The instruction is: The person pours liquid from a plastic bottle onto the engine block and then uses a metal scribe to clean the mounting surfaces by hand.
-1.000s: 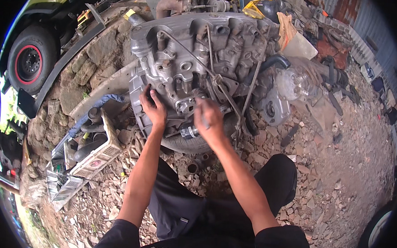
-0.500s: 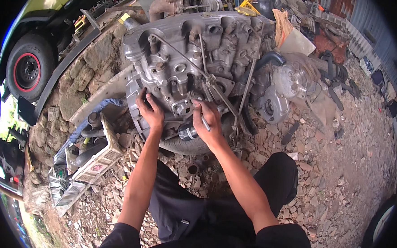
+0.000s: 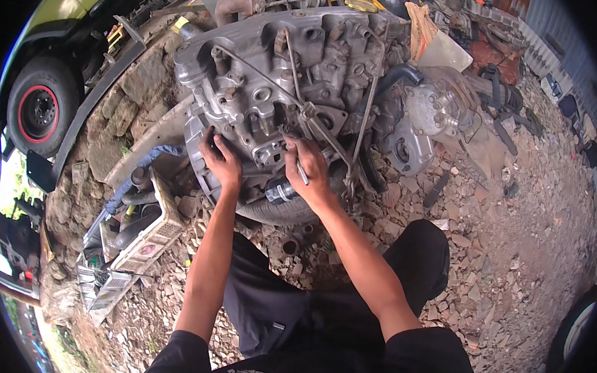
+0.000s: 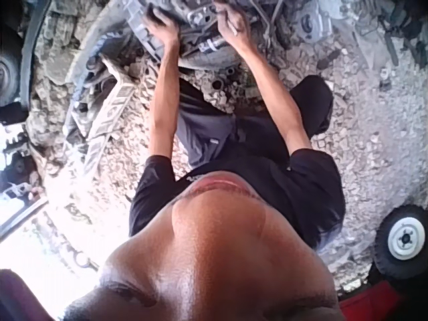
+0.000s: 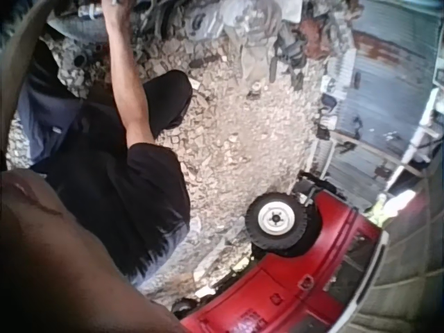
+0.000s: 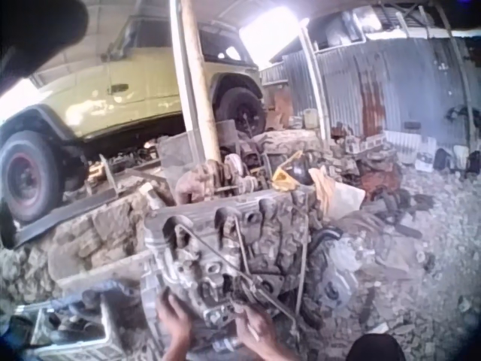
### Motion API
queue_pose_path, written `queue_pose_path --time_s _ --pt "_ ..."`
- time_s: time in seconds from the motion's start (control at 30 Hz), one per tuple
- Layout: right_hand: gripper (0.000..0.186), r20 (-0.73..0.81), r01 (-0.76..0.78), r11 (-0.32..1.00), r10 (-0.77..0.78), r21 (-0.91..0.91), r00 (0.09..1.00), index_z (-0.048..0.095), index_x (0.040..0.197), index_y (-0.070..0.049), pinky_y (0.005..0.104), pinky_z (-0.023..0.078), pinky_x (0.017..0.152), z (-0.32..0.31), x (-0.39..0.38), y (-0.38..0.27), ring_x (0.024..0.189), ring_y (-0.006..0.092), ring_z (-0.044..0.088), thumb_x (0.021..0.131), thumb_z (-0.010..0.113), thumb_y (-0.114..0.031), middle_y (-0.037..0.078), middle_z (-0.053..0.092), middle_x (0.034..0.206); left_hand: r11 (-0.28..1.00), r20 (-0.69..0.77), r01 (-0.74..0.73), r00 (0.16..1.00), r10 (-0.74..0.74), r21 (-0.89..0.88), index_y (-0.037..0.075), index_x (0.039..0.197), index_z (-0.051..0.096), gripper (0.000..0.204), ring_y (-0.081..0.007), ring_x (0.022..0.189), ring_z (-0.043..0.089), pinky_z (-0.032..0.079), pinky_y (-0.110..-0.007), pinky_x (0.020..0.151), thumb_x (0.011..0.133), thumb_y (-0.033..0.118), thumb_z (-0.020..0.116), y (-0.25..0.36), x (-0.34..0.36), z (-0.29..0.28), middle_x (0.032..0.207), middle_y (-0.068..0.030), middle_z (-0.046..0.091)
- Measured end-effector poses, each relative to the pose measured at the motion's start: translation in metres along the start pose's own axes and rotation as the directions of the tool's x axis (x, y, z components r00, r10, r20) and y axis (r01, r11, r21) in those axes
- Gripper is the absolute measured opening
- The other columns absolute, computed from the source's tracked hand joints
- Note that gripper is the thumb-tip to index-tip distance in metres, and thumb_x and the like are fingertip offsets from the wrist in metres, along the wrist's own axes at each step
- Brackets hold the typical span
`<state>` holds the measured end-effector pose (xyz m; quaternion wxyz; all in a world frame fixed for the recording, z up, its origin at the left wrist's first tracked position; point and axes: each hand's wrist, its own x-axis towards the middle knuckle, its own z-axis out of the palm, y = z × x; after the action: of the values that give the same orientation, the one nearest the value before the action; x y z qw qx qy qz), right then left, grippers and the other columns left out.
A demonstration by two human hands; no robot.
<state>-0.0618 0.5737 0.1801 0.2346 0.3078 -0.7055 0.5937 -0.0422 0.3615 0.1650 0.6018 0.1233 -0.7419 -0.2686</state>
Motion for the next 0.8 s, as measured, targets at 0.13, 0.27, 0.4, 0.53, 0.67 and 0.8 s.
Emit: queue_pose_path --time_s 0.13,0.27,0.4,0.53,0.67,0.8 --pt "0.022 -0.027 0.055 0.997 -0.053 0.059 0.998 0.069 0.11 0.003 0.0411 0.055 0.085 -0.009 0.016 -0.031 0.095 0.0354 0.069 0.097 0.053 -0.005 0.021 0.071 0.103 1.0 -0.002 0.022 1.0 -0.022 -0.006 -0.004 0.124 0.058 0.031 -0.0395 0.113 0.056 0.041 -0.046 0.102 0.104 0.018 0.052 -0.004 -0.002 -0.005 0.119 -0.0226 0.061" --pt "0.018 -0.027 -0.044 0.998 0.045 0.046 0.999 0.07 0.099 0.003 0.0454 0.056 0.078 -0.001 0.002 -0.008 0.088 0.0397 0.07 0.096 0.056 -0.009 0.022 0.072 0.095 1.0 0.018 0.018 1.0 -0.018 -0.007 -0.004 0.124 0.058 0.03 -0.0395 0.113 0.056 0.041 -0.046 0.102 0.104 0.017 0.052 0.005 -0.003 -0.001 0.119 -0.0234 0.061" --pt "0.02 -0.02 -0.191 0.98 0.192 0.048 0.981 0.069 0.098 0.003 0.0445 0.057 0.078 -0.014 0.017 -0.035 0.09 0.041 0.07 0.097 0.056 -0.012 0.025 0.071 0.097 1.0 0.004 0.009 1.0 -0.009 0.023 -0.004 0.124 0.058 0.03 -0.0393 0.113 0.056 0.041 -0.046 0.102 0.104 0.017 0.053 -0.001 -0.004 -0.006 0.119 -0.0231 0.061" --pt "0.021 -0.133 -0.058 0.994 0.07 0.09 0.989 0.069 0.096 0.004 0.0452 0.056 0.076 0.011 0.015 0.016 0.089 0.0428 0.069 0.097 0.055 -0.013 0.027 0.07 0.096 1.0 0.017 0.017 1.0 -0.016 -0.024 -0.005 0.124 0.058 0.03 -0.0394 0.112 0.056 0.042 -0.046 0.101 0.104 0.017 0.053 0.008 -0.003 0.005 0.119 -0.0231 0.061" --pt "0.024 0.08 -0.274 0.96 0.277 -0.051 0.957 0.068 0.104 0.005 0.0477 0.055 0.079 -0.013 0.03 -0.037 0.09 0.0436 0.067 0.096 0.055 -0.013 0.026 0.068 0.095 1.0 -0.012 -0.002 1.0 0.002 0.013 -0.004 0.124 0.057 0.03 -0.0396 0.112 0.056 0.042 -0.046 0.101 0.104 0.017 0.052 -0.006 0.003 -0.006 0.118 -0.0234 0.061" --pt "0.023 -0.07 -0.072 0.997 0.073 0.011 0.995 0.068 0.102 0.005 0.0476 0.054 0.08 0.014 0.018 0.006 0.09 0.044 0.067 0.097 0.055 -0.013 0.026 0.067 0.1 0.999 0.022 0.026 0.999 -0.025 -0.021 -0.005 0.125 0.057 0.03 -0.0395 0.112 0.056 0.042 -0.046 0.101 0.104 0.016 0.052 0.005 -0.004 0.002 0.118 -0.0238 0.061"
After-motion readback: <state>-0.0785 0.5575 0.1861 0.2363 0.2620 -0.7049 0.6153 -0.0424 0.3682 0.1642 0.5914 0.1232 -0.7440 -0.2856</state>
